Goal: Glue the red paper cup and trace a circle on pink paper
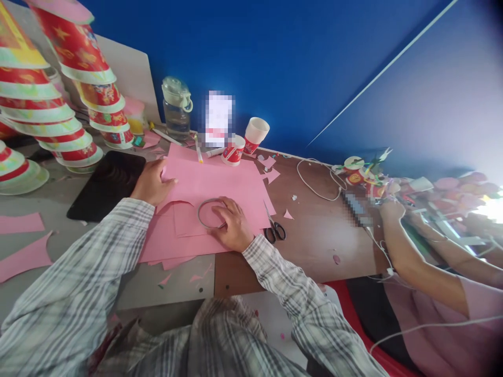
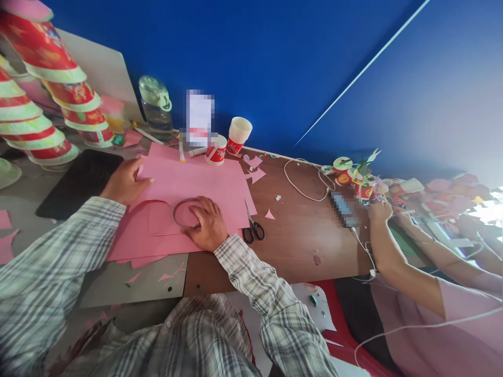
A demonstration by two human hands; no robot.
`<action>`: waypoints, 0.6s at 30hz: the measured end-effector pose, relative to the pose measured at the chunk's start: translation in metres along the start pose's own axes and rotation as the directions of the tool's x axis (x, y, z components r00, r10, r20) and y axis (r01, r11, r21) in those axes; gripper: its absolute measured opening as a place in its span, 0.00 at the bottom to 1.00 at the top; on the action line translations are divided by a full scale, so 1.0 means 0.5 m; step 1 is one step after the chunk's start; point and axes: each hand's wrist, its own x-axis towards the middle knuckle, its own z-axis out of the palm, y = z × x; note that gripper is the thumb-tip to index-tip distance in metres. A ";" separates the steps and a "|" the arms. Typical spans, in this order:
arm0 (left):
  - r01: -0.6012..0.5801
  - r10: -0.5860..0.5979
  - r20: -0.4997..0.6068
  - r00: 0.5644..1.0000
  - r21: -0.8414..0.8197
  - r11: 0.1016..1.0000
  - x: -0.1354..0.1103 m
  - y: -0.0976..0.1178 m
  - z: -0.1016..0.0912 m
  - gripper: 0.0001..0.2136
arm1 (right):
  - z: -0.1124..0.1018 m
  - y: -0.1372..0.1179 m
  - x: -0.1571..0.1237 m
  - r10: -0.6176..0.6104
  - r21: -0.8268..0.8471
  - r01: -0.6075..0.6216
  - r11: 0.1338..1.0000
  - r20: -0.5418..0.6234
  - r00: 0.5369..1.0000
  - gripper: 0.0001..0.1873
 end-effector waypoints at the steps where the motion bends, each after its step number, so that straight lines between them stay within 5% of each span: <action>1: 0.009 -0.009 -0.003 1.000 -0.002 1.000 0.000 0.000 0.000 0.23 | 0.000 0.000 0.000 -0.003 0.002 0.003 1.000 0.000 1.000 0.28; 18: 0.073 -0.071 0.034 0.997 -0.031 0.997 -0.001 -0.011 0.005 0.27 | -0.004 -0.001 -0.001 0.012 0.028 -0.013 1.000 0.033 0.999 0.28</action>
